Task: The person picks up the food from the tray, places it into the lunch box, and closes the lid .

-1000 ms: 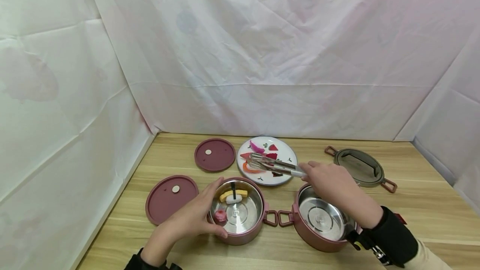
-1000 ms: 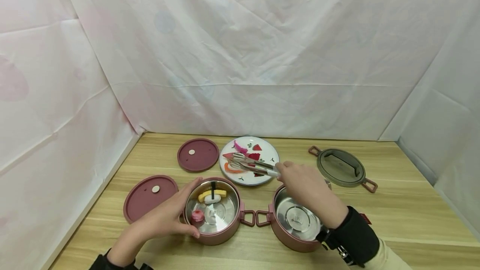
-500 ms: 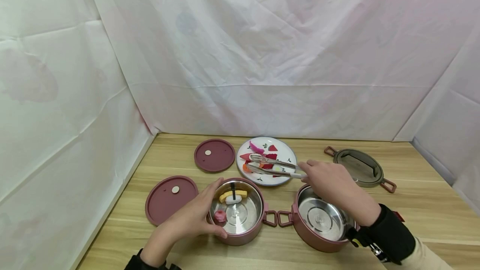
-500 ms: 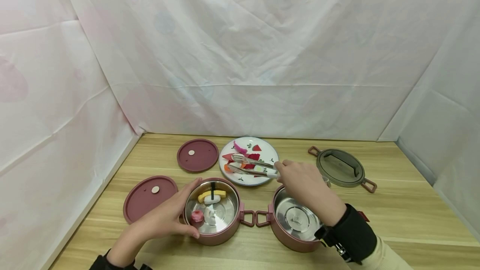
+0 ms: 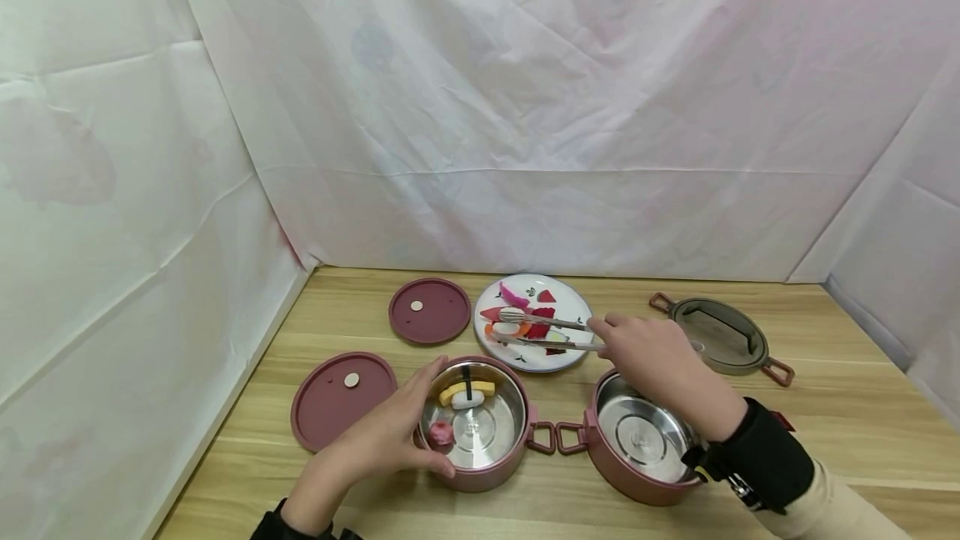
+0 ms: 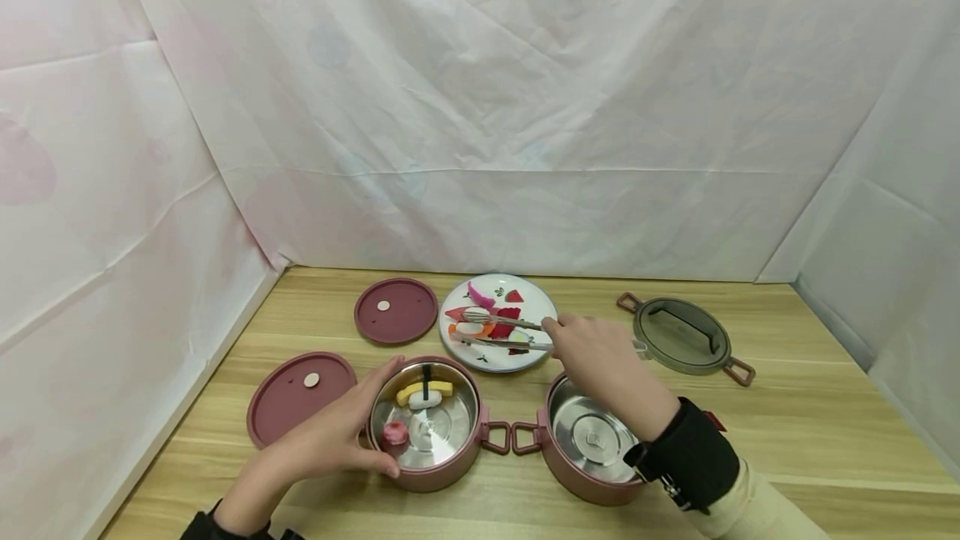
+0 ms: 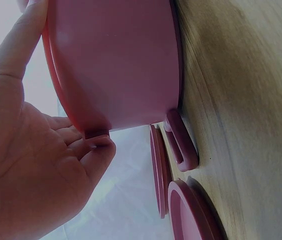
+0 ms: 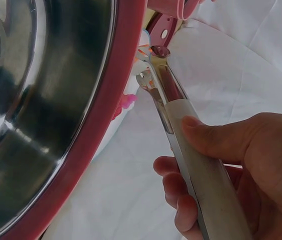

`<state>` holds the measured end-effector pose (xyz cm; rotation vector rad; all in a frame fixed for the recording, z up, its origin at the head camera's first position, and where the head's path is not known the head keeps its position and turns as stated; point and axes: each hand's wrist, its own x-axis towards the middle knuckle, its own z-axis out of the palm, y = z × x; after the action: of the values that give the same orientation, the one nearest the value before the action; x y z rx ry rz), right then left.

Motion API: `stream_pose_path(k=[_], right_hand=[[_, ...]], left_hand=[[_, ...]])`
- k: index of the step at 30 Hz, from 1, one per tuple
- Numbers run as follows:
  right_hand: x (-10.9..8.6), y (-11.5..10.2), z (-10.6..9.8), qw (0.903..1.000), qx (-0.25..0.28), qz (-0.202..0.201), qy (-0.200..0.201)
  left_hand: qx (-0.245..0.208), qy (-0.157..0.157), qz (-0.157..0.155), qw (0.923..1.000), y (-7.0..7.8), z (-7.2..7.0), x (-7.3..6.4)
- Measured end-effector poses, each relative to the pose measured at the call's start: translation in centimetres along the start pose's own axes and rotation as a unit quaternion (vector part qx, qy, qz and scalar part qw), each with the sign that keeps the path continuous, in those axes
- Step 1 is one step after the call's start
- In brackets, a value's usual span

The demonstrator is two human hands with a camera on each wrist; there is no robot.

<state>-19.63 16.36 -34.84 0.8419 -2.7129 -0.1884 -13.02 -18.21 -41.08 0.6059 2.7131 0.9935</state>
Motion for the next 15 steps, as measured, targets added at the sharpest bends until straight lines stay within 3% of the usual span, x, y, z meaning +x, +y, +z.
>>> stream_pose_path(k=[15], right_hand=[[0.68, 0.19, 0.58, 0.9994, -0.035, -0.007, 0.002]], left_hand=[[-0.002, 0.002, 0.000, 1.0000, -0.20, 0.08, 0.03]])
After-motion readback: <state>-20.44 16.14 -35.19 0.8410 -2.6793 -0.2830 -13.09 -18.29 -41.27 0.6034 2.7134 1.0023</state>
